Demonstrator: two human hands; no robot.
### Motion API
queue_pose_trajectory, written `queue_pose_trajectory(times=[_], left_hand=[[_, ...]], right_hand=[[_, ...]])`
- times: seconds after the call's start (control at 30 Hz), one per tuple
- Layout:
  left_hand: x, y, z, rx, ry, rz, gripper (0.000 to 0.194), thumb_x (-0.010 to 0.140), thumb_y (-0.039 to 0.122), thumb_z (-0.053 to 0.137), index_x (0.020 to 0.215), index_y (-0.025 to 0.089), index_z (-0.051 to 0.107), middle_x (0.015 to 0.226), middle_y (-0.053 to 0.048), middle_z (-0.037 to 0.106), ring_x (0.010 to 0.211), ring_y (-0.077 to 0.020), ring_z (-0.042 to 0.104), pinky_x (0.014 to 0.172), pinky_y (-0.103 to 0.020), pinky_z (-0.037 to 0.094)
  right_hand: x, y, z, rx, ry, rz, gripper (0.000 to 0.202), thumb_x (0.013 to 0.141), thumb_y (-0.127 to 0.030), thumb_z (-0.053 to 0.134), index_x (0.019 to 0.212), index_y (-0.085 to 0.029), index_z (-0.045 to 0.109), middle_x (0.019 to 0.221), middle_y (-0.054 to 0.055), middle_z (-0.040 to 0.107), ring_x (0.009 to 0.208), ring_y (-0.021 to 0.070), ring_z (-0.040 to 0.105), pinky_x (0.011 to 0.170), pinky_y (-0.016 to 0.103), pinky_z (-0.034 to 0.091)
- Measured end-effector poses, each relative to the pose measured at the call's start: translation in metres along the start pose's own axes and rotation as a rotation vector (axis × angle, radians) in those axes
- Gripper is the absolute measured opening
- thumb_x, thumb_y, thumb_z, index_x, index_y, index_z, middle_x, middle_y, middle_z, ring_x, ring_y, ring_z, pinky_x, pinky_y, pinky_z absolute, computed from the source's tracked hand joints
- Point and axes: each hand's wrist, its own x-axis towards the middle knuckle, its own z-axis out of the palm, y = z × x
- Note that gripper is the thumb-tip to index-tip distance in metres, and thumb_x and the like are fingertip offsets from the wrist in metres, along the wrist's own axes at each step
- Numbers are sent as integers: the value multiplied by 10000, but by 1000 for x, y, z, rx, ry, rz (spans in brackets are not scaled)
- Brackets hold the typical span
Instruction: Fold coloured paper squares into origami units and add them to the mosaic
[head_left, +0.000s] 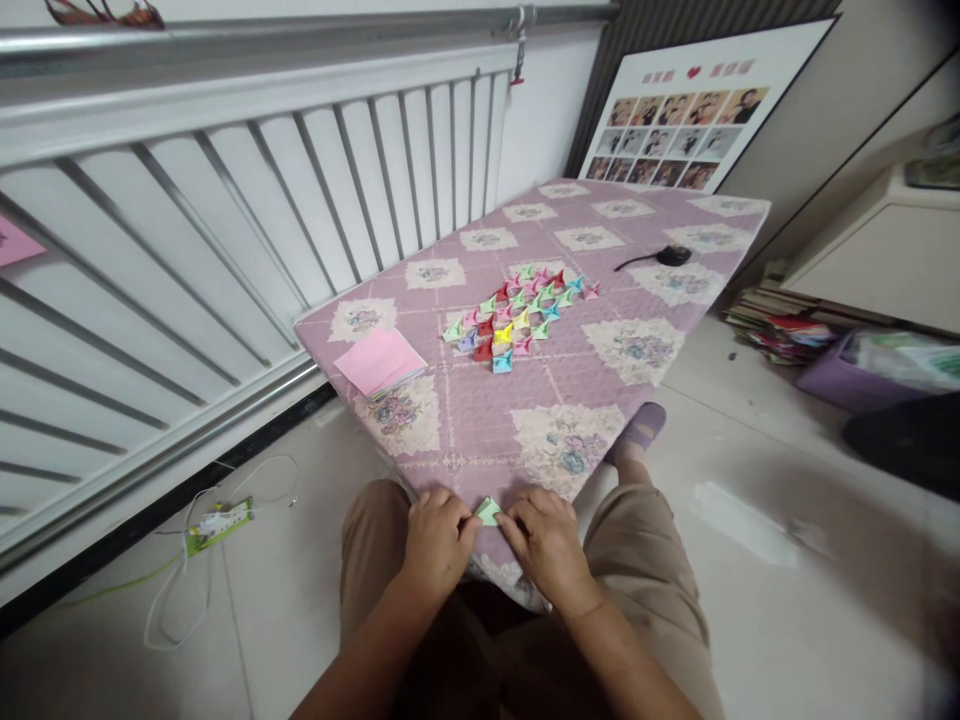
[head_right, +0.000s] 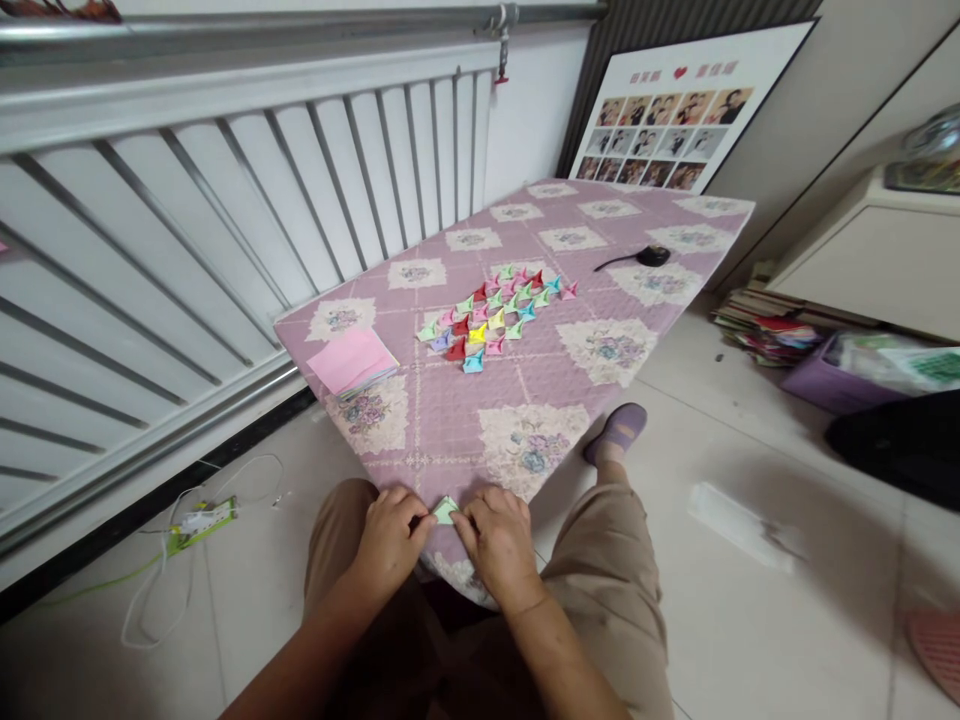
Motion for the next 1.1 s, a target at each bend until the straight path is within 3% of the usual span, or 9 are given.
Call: queue_pose_trajectory(times=[0.2, 0.53, 0.6, 0.7, 0.83, 1.0, 1.1], left_hand=[[5, 3, -4, 90, -33, -15, 204, 887, 351, 536, 764, 209, 613, 889, -35, 616, 891, -210, 535, 770, -338, 360], [7, 0, -1, 100, 9, 6, 93, 857, 298, 606, 826, 211, 596, 851, -6, 616, 875, -205, 532, 758, -338, 339], [7, 0, 1, 140, 37, 65, 81, 880, 293, 577, 873, 221, 614, 892, -17, 618, 891, -209, 524, 782, -350, 337], [4, -1, 6, 206, 65, 279, 149, 922, 282, 514, 1013, 276, 631, 986, -24, 617, 908, -202, 508, 804, -355, 335], [-3, -7, 13, 276, 83, 452, 227, 945, 264, 467, 1125, 289, 602, 1016, -26, 620, 897, -197, 497, 778, -351, 349], [-14, -14, 17, 282, 105, 433, 321, 909, 204, 514, 1217, 283, 553, 1111, -38, 603, 944, -207, 490, 795, -365, 374], [-16, -13, 17, 257, 97, 391, 324, 901, 197, 523, 1209, 287, 568, 1126, -39, 602, 970, -216, 488, 813, -373, 392]], right_hand=[[1, -6, 4, -24, 59, 63, 271, 895, -370, 525, 689, -205, 585, 828, 56, 600, 836, 207, 499, 793, 349, 318], [4, -8, 8, -24, 77, 123, 161, 859, -327, 585, 746, -213, 601, 800, 30, 601, 820, 203, 503, 782, 337, 299], [5, -10, 7, -39, 59, 135, 159, 849, -323, 601, 733, -214, 601, 795, 29, 597, 818, 205, 500, 773, 336, 297], [6, -12, 5, -50, 48, 138, 154, 840, -309, 614, 721, -212, 603, 794, 32, 593, 820, 206, 499, 766, 336, 301], [4, -6, 5, -8, 64, 95, 138, 862, -280, 582, 748, -213, 621, 815, 36, 610, 832, 204, 510, 781, 339, 317], [-6, 1, 6, 76, 109, -22, 164, 912, -256, 502, 884, -212, 659, 909, 54, 640, 880, 204, 531, 806, 342, 356], [-11, -4, 8, 83, 69, -103, 171, 903, -227, 517, 986, -220, 667, 935, 57, 644, 887, 206, 537, 814, 351, 374]])
